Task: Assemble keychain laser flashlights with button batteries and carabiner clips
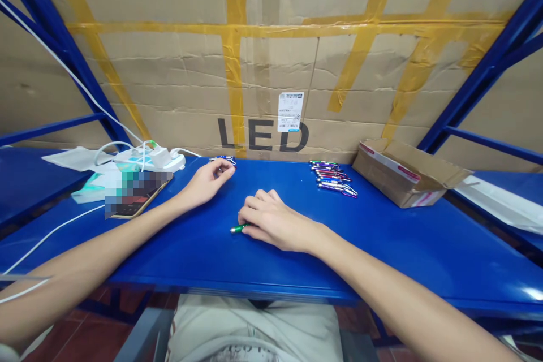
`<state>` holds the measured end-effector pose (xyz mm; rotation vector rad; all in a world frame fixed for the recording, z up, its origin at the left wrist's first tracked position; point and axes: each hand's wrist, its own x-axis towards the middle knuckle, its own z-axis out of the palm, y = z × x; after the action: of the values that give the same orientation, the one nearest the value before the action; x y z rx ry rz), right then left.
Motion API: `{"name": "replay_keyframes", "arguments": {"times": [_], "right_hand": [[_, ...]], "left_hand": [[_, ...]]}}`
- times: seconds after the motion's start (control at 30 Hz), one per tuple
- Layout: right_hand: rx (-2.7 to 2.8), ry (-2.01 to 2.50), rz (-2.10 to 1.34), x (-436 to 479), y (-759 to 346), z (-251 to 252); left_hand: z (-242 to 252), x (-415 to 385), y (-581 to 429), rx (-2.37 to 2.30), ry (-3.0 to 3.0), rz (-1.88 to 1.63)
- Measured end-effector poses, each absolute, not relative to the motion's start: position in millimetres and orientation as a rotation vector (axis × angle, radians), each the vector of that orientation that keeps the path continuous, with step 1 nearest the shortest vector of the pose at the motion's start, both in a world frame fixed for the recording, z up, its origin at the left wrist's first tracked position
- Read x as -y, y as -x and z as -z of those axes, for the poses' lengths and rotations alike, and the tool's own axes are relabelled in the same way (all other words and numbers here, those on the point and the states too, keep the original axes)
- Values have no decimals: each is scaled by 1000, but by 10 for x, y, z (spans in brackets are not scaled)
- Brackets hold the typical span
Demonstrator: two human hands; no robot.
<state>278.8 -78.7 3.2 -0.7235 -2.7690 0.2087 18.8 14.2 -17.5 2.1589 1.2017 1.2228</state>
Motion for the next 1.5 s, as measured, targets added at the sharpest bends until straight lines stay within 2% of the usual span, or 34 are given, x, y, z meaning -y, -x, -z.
{"name": "replay_keyframes", "arguments": {"times": [0.33,0.63,1.5], "right_hand": [[2208,1043,-282,365,-3091,4],[2447,1108,-249,302,-3146,108],[2504,953,-210,401,-3035,122]], "left_hand": [[160,-232,-137,-1084,-1842,-1263],[93,-198,-155,-886,-1304,-1241],[109,-188,-139,-797,-1304,-1163]]}}
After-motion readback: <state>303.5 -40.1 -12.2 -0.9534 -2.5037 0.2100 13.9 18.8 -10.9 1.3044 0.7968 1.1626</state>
